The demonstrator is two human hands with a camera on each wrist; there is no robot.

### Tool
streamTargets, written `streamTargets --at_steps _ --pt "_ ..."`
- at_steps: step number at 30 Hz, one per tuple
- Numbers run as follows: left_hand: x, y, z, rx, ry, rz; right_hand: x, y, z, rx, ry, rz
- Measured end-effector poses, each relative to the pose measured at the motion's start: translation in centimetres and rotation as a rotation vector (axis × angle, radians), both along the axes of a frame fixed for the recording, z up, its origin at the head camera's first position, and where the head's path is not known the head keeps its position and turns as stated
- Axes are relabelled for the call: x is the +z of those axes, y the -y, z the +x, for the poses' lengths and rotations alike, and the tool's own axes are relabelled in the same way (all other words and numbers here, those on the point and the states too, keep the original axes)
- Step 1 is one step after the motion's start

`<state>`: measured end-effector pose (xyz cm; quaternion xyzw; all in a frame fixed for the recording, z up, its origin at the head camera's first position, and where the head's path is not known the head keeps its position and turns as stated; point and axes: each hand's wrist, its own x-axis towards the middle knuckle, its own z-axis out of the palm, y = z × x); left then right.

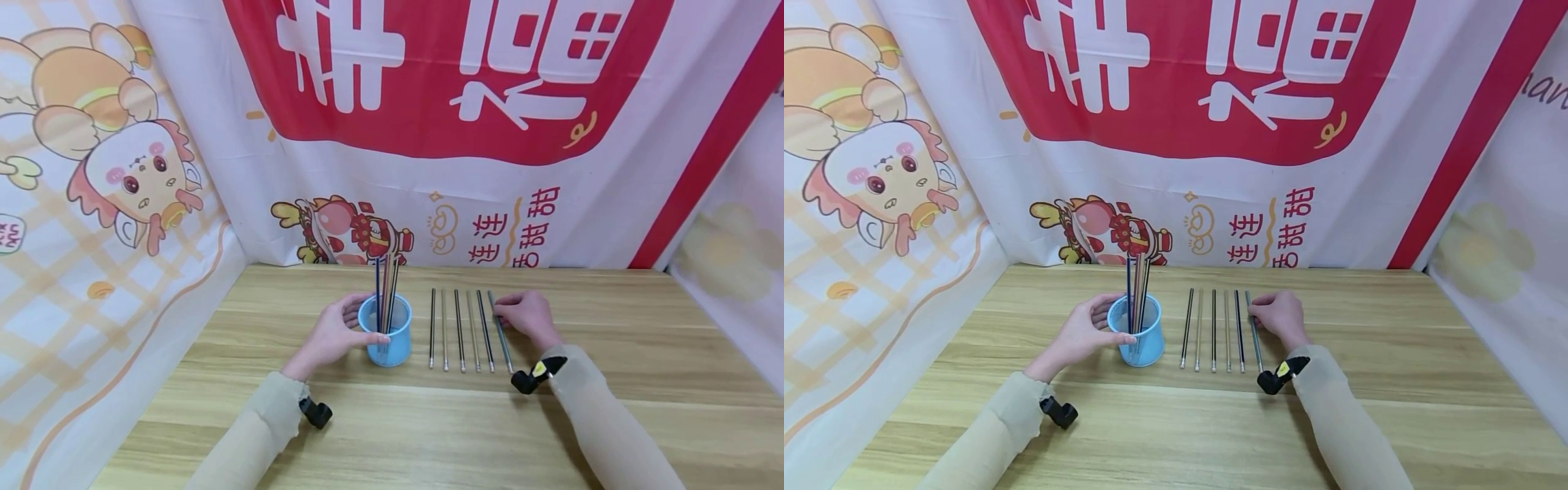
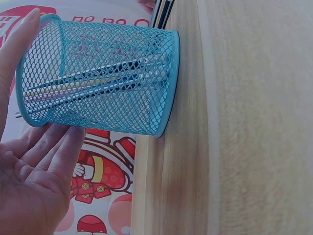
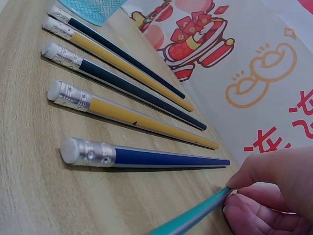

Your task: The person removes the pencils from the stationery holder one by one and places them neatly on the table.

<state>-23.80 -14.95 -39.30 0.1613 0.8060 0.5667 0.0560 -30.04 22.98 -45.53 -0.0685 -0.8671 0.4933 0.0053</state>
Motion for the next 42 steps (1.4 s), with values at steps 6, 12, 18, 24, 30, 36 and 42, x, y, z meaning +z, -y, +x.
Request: streamTargets --at_steps 6,12,18,24,30,36,42 --pt "0.1 -0.1 0.0 0.002 0.003 0.007 -0.2 0.0 0.0 -0.015 -0.001 -0.021" --pt "0.1 0.0 0.0 0.000 0.009 0.002 0.0 -0.2 0.4 -0.037 0.001 -0.079" --pt "0.2 0.0 0.1 0.002 0.010 0.009 1.3 -0.3 0.9 -0.103 -0.009 -0.158" --pt "0.1 -0.1 0.2 0.002 0.006 0.012 3.9 0.1 1.3 -0.106 -0.096 -0.263" --pt "0.0 0.0 0.1 0.000 0.005 0.009 6.2 1.5 1.8 -0.104 -0.164 -0.291" --pt "0.0 0.0 0.1 0.000 0.007 0.004 7.5 4.2 2.0 -0.031 -0.220 -0.306" --pt "0.1 0.0 0.1 0.003 0.006 0.001 8.1 7.1 2.3 0.059 -0.215 -0.314"
